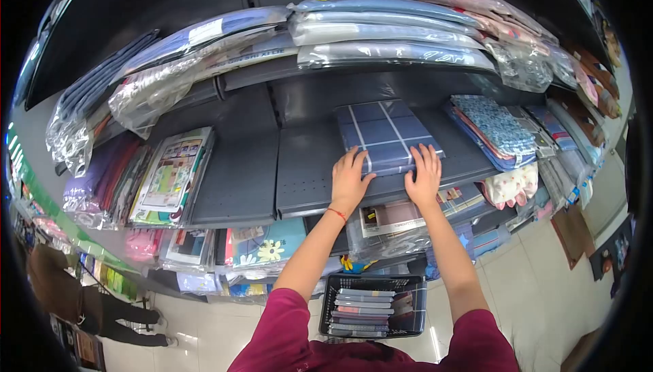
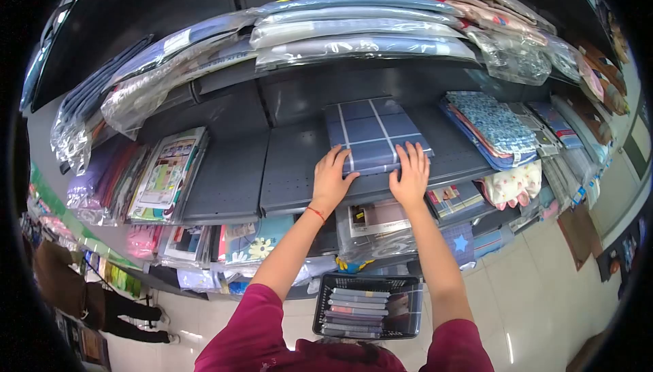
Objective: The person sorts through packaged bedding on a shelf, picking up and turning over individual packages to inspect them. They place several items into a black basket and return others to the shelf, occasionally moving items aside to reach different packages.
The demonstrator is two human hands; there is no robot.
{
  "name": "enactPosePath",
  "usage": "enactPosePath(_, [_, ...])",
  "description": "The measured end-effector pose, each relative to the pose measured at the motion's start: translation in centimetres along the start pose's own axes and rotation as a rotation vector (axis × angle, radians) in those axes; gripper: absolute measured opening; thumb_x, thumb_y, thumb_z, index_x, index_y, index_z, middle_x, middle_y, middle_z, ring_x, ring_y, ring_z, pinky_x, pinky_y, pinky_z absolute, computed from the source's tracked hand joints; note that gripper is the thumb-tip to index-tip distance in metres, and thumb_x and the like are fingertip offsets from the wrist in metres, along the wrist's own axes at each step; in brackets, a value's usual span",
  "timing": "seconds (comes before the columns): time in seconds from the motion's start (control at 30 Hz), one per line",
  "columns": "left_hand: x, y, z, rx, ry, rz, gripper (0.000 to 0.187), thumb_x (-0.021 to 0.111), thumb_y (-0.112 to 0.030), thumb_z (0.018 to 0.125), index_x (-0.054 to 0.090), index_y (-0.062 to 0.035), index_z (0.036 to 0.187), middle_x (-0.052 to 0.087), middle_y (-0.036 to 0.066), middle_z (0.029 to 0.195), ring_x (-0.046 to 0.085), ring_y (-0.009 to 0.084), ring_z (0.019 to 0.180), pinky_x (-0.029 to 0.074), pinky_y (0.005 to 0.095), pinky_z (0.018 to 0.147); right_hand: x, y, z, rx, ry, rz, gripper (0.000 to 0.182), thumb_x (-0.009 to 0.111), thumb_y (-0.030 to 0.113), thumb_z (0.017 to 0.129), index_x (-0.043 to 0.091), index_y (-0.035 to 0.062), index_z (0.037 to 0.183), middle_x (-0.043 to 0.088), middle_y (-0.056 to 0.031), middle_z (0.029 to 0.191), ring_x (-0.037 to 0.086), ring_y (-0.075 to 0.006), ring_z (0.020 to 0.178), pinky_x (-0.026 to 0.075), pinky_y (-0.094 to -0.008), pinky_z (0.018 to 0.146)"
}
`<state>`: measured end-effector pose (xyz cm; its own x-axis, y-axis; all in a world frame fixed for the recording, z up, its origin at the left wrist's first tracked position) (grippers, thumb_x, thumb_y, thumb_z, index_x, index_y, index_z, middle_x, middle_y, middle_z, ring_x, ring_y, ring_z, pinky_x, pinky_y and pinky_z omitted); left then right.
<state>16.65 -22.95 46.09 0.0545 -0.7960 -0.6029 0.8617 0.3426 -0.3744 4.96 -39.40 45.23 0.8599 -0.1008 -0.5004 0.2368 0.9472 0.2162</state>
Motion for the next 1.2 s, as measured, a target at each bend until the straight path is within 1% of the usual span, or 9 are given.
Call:
enactPosePath(0.2, [-1.3,-2.1,-0.9,-0.017,-0.11,0.162,0.056,0.074,-0.004,0.061,0.054,-0.0114,0.113,0.054,0.004,0.109,0.048,0.0268,0.106,0.027,0.0457,0.105,-0.7,0.3,-1.5,0.022,-0.085,0.058,0.05,0.053,0.009,0.071,0.053,0.0104,0.121,0.047,-0.0117,0.13,0.035,-0.0333,0.13,0.022,-0.0517,0.107])
enactPosePath(0.37, [-3.3,-4.9,-5.5,-0.01,-0.125,0.236,0.055,0.07,-0.005,0.061,0.055,-0.0131,0.113,0.054,0.005,0.111,0.048,0.0273,0.104,0.028,0.0493,0.104,-2.5,-0.3,-3.6,-0.089,-0.06,-0.006,0.052,0.057,0.012,0.073,0.052,0.0118,0.125,0.05,-0.01,0.127,0.038,-0.0314,0.128,0.021,-0.0519,0.107])
enactPosePath(0.47, [-4.7,-6.7,-9.9,0.091,-0.109,0.327,0.054,0.064,-0.004,0.063,0.057,-0.0141,0.116,0.054,0.003,0.113,0.049,0.0234,0.104,0.026,0.0496,0.105,-6.7,-0.4,-5.2,-0.193,-0.016,0.047,0.061,0.066,0.012,0.062,0.057,0.0146,0.122,0.052,-0.0085,0.113,0.046,-0.0302,0.112,0.026,-0.0529,0.105])
enactPosePath(0.57, [-7.8,-10.5,-14.2,0.105,-0.122,0.312,0.054,0.059,-0.002,0.064,0.058,-0.0153,0.117,0.055,0.001,0.114,0.049,0.02,0.103,0.026,0.0492,0.105,-11.2,-1.5,-7.9,-0.264,0.118,0.219,0.058,0.067,0.006,0.056,0.062,0.0137,0.113,0.05,-0.0109,0.109,0.044,-0.0356,0.111,0.034,-0.0487,0.097])
enactPosePath(0.8, [-13.8,-21.5,-18.2,0.502,-0.077,0.234,0.036,0.06,-0.017,0.073,0.057,-0.0163,0.109,0.056,0.001,0.11,0.051,0.0173,0.092,0.042,0.0371,0.095,-21.4,-0.7,-11.6,-0.281,0.401,0.281,0.065,0.062,-0.006,0.055,0.057,0.0061,0.119,0.052,-0.0163,0.127,0.048,-0.0364,0.119,0.037,-0.0448,0.101])
enactPosePath(0.93, [-14.4,-27.2,-18.3,0.624,-0.024,0.104,0.034,0.059,-0.019,0.076,0.055,-0.0171,0.109,0.055,0.002,0.105,0.052,0.0171,0.086,0.043,0.0373,0.093,-25.0,-3.9,-16.4,-0.294,0.266,0.348,0.057,0.059,-0.005,0.064,0.054,-0.0025,0.12,0.056,-0.0176,0.125,0.052,-0.0351,0.117,0.04,-0.0425,0.098])
enactPosePath(1.03, [-14.7,-30.6,-18.6,0.617,-0.16,-0.044,0.036,0.059,-0.02,0.077,0.054,-0.0172,0.112,0.055,0.003,0.105,0.052,0.0174,0.085,0.043,0.038,0.093,-28.3,-7.9,-23.0,-0.057,0.234,0.379,0.044,0.058,0.003,0.078,0.052,-0.0068,0.121,0.056,-0.0207,0.122,0.054,-0.034,0.114,0.04,-0.041,0.098])
enactPosePath(1.13, [-12.5,-31.2,-18.5,0.562,-0.04,-0.143,0.042,0.061,-0.019,0.076,0.053,-0.0154,0.118,0.053,0.004,0.111,0.05,0.0198,0.095,0.04,0.0377,0.096,-29.4,-11.4,-31.4,0.303,0.123,0.527,0.041,0.062,0.008,0.083,0.052,-0.0093,0.118,0.06,-0.0233,0.108,0.06,-0.0335,0.094,0.046,-0.0385,0.085])
enactPosePath(1.2, [-9.4,-31.3,-18.8,0.475,0.055,-0.232,0.05,0.062,-0.016,0.075,0.049,-0.0125,0.123,0.05,0.007,0.115,0.049,0.0237,0.1,0.039,0.0381,0.097,-30.4,-11.0,-34.7,0.255,0.182,0.201,0.041,0.063,0.011,0.084,0.051,-0.0118,0.116,0.059,-0.0251,0.103,0.059,-0.0317,0.093,0.047,-0.0377,0.082])
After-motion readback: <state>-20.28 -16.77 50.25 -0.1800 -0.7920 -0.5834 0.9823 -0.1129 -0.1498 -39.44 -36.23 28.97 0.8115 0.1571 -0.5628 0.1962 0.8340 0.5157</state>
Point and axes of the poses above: each hand's wrist, its own z-axis towards the middle knuckle, its own x-axis out of the palm, y = z × x, the point moved 4 cm from there along z, towards the middle knuckle
